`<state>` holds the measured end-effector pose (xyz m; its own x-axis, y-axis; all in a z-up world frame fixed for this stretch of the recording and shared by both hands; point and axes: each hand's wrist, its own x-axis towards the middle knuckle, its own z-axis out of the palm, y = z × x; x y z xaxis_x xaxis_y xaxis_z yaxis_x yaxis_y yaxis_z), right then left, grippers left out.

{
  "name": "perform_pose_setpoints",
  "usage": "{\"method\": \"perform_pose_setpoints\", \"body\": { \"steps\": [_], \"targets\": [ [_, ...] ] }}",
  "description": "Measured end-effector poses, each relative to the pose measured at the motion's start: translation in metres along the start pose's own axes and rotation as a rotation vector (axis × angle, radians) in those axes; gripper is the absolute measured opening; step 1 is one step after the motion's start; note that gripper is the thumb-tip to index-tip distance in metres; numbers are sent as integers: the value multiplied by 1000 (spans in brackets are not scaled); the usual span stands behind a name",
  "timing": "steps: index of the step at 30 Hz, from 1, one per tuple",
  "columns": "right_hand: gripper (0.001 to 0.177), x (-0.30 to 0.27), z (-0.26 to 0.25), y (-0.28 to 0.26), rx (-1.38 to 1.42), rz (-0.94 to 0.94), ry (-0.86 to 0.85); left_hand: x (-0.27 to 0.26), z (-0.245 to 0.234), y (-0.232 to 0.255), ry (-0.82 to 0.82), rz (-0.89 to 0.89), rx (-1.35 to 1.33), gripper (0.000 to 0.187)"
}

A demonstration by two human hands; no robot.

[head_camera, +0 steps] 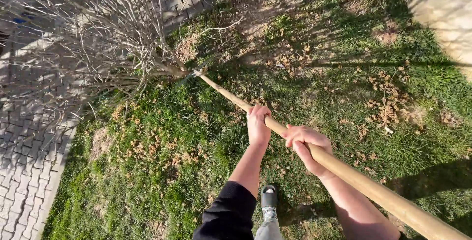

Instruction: The person uses a rake to gather dry leaves on a grassy area next to a paved walkway. The person repeatedly pulls the rake toward themselves, moving leaves into small piles across the lawn.

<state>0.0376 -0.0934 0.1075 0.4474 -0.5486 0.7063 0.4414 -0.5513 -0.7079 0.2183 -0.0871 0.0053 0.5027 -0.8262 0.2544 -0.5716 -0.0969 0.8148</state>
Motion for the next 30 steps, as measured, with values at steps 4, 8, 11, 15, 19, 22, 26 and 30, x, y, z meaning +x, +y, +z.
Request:
{"method": "perform_pose_setpoints", "body": {
  "steps": [4, 8, 11, 15, 19, 22, 26, 30],
  "targets": [
    [20, 11, 9, 77, -11, -11, 9, 53, 9, -67, -109, 21, 134, 27],
    [57, -45, 9, 165, 113, -95, 81, 48, 38, -134, -255, -3, 153, 25],
    [49, -25, -8, 124, 64, 90, 86, 48, 40, -108, -278, 11, 125, 25],
    [50, -28, -38, 125, 77, 87, 100, 58, 56, -88, -272, 59, 90, 25],
    [25, -52, -70, 113, 18, 24, 81, 47, 68, -56, -379, 60, 70, 20],
    [24, -66, -79, 106, 58, -23, 1, 28, 76, -51, -412, 10, 66, 15],
    [37, -70, -55, 78, 171, -71, 16, 3, 67, -53, -363, 83, 68, 17],
    [49, -78, -65, 28, 63, -29, 138, -26, 62, -3, -314, 70, -36, 24]
  ]
}}
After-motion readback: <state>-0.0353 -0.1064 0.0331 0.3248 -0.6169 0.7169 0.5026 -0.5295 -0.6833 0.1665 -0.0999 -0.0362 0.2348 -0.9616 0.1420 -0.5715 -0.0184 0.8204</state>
